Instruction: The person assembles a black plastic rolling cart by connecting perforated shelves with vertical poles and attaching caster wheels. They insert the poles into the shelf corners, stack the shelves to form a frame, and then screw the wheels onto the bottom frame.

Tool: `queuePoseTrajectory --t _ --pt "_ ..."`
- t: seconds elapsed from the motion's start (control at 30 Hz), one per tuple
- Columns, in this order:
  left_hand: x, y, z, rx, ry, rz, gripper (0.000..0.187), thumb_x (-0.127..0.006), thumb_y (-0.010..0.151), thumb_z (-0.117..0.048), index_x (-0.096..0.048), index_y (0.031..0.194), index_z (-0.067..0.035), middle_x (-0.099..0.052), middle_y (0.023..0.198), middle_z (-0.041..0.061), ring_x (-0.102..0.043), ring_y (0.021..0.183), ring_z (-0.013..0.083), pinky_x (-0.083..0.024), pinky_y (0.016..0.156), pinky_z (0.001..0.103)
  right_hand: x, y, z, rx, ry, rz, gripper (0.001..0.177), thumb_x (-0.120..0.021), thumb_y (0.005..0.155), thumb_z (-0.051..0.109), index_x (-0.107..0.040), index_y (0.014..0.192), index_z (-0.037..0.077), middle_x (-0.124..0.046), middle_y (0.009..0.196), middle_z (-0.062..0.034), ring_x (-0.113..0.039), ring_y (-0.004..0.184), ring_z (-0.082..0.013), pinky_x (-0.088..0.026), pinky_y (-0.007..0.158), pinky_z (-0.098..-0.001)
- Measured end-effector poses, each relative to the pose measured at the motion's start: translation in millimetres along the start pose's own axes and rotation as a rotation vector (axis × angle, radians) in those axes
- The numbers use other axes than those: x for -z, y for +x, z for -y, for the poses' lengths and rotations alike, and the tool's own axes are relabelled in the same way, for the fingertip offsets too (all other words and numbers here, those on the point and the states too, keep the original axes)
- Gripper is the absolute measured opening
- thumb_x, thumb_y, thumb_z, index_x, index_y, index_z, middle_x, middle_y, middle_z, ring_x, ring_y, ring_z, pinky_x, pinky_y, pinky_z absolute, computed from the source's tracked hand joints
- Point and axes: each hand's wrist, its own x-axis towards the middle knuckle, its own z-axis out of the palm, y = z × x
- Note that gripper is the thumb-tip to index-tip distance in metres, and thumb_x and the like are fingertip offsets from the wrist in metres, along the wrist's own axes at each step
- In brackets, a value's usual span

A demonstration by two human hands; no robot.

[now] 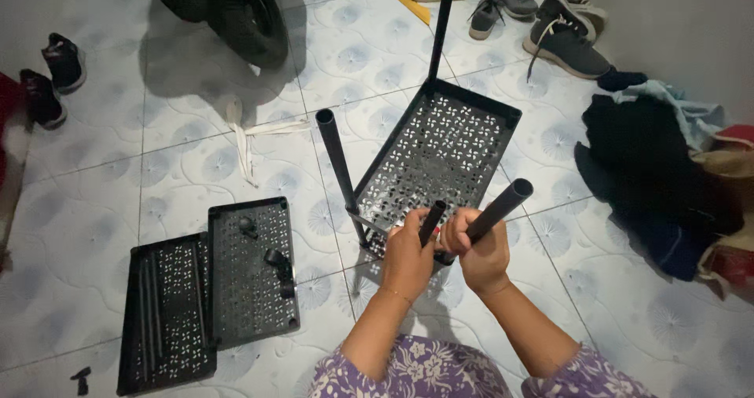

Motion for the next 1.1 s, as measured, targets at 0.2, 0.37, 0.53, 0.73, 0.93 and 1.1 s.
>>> queuePoseTrajectory --t 0.2,0.37,0.53,0.73,0.93,1.1 --pt "-1.4 -5.8 2.8 -0.156 -0.132 -0.135 0.031 -0.065 0.095 -0.011 -0.058 0.125 -0.004 -0.072 0.108 0.02 -0.07 0.101 0.0332 -0.054 0.085 0.04 -17.1 -12.2 -7.3 0.047 -0.216 -0.136 0.05 -0.041 0.104 0.042 -0.034 0.066 0.01 -0.037 0.061 -0.0026 -0.033 0.056 -0.0132 -0.028 0.054 -0.0294" --pt "-6.2 -23.0 5.7 -0.074 -0.479 -0.332 0.024 -0.06 0.101 -0.016 -0.06 0.122 -0.005 -0.074 0.103 0.009 -0.071 0.097 0.0199 -0.055 0.085 0.034 -35.1 -14.6 -15.5 0.037 -0.026 -0.247 0.063 -0.026 0.108 0.053 -0.041 0.066 0.009 -0.042 0.06 -0.002 -0.034 0.054 -0.0118 -0.027 0.052 -0.0285" --pt "9.1 -33.8 15.2 -0.089 -0.502 -0.488 0.025 -0.06 0.101 -0.021 -0.059 0.118 -0.003 -0.072 0.102 0.007 -0.069 0.096 0.0175 -0.054 0.086 0.032 -72.7 -21.5 -36.7 0.401 -0.709 -0.34 0.062 -0.036 0.116 0.053 -0.052 0.084 0.002 -0.049 0.073 -0.0026 -0.044 0.066 -0.0143 -0.034 0.06 -0.0303" --pt "63.0 -57.6 31.0 -0.077 -0.402 -0.732 0.028 -0.061 0.102 -0.028 -0.047 0.103 -0.004 -0.054 0.087 0.004 -0.053 0.079 0.0155 -0.048 0.072 0.033 -128.2 -16.7 -69.4 -0.012 -0.322 -0.316 0.055 -0.026 0.112 0.045 -0.055 0.087 0.006 -0.052 0.077 -0.0003 -0.048 0.07 -0.015 -0.041 0.065 -0.0348" --pt "82.0 -70.0 26.7 -0.148 -0.421 -0.464 0.04 -0.059 0.101 -0.043 -0.049 0.097 -0.005 -0.051 0.08 0.006 -0.051 0.074 0.0153 -0.047 0.068 0.034 -149.7 -6.0 -52.8 0.008 -0.331 -0.118 0.052 -0.025 0.117 0.043 -0.055 0.101 0.004 -0.054 0.094 -0.0072 -0.052 0.088 -0.0199 -0.045 0.085 -0.0348" --pt "71.5 -63.2 16.3 -0.26 -0.31 -0.297 0.049 -0.053 0.103 -0.053 -0.048 0.101 -0.004 -0.049 0.085 0.008 -0.05 0.08 0.0215 -0.047 0.076 0.036 -131.0 -26.5 -17.8 0.017 -0.629 -0.118 0.046 -0.031 0.111 0.039 -0.052 0.13 0.004 -0.061 0.122 -0.0104 -0.059 0.114 -0.0233 -0.046 0.098 -0.0359"
